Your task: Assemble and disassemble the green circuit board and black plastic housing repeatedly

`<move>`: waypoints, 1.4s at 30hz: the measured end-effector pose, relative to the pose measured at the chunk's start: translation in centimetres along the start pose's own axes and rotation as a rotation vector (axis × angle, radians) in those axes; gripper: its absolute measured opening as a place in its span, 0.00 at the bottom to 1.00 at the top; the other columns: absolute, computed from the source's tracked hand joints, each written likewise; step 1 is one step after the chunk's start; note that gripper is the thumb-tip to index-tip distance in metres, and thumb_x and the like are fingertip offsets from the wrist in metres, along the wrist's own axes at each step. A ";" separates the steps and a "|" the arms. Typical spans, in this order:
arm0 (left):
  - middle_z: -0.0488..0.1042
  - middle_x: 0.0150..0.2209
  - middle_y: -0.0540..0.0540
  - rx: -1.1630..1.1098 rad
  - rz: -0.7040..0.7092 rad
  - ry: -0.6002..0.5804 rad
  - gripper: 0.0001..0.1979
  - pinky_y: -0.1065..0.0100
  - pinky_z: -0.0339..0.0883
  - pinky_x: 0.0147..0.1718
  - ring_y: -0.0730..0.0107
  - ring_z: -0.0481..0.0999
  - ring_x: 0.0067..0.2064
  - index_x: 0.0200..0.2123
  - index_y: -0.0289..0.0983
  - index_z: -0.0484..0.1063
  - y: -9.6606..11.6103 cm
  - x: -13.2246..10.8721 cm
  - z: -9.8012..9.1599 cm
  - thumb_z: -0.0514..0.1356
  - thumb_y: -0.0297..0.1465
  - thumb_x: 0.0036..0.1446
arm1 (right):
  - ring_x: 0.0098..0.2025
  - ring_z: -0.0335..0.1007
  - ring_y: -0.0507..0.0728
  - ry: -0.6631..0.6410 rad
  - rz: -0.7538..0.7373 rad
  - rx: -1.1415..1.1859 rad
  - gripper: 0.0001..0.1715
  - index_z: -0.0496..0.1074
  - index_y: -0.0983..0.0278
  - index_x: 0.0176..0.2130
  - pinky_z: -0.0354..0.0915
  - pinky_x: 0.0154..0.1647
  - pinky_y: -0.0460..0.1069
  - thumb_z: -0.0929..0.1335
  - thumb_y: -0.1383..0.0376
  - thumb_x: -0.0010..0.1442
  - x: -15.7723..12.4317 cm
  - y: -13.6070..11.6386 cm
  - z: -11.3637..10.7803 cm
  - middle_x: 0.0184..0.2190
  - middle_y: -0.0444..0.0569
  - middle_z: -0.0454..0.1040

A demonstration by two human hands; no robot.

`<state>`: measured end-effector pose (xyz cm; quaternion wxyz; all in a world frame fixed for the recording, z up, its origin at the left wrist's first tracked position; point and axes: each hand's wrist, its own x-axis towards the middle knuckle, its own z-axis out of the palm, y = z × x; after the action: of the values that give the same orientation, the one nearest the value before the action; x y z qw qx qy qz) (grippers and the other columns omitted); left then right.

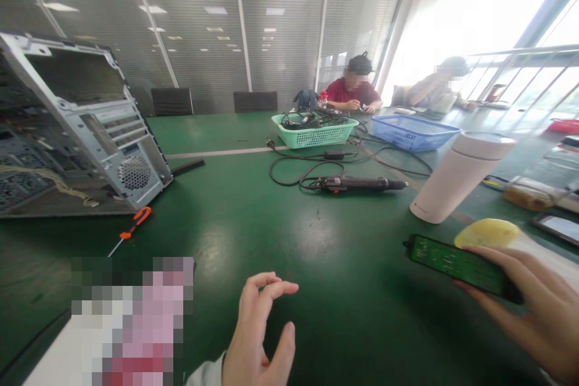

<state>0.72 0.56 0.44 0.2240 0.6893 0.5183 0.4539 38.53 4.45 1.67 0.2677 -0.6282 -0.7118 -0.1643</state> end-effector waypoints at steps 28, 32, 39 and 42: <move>0.80 0.39 0.48 -0.355 -0.195 -0.091 0.19 0.68 0.72 0.39 0.61 0.80 0.40 0.51 0.43 0.71 -0.9 0.5 -1.1 0.57 0.46 0.61 | 0.30 0.66 0.52 -0.822 0.444 1.356 0.24 0.71 0.61 0.36 0.63 0.31 0.47 0.73 0.47 0.47 1.6 -19.3 0.6 0.28 0.42 0.70; 0.81 0.39 0.43 -0.513 -0.285 -0.034 0.29 0.61 0.72 0.44 0.55 0.80 0.41 0.49 0.38 0.73 -1.1 0.4 -0.5 0.52 0.55 0.59 | 0.19 0.64 0.49 -1.224 0.952 1.616 0.28 0.66 0.62 0.31 0.59 0.18 0.43 0.69 0.42 0.47 2.1 -19.6 1.2 0.20 0.40 0.66; 0.75 0.24 0.48 -0.409 -0.229 -0.028 0.31 0.58 0.70 0.38 0.59 0.77 0.31 0.50 0.36 0.75 -1.0 0.8 -0.2 0.46 0.52 0.63 | 0.16 0.62 0.46 -1.248 1.339 1.748 0.36 0.66 0.66 0.21 0.59 0.19 0.41 0.52 0.48 0.67 3.8 -19.0 0.9 0.15 0.43 0.63; 0.75 0.24 0.49 -0.375 -0.272 0.010 0.27 0.59 0.69 0.39 0.58 0.76 0.33 0.48 0.37 0.76 -0.3 1.0 -0.3 0.48 0.50 0.64 | 0.18 0.63 0.46 -1.142 1.329 1.768 0.36 0.66 0.66 0.22 0.61 0.22 0.41 0.51 0.49 0.68 3.9 -18.7 1.2 0.18 0.43 0.64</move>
<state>0.41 1.53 0.74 0.4045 0.5572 0.5142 0.5115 19.73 5.36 4.86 0.2824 -0.4525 -0.1371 0.8347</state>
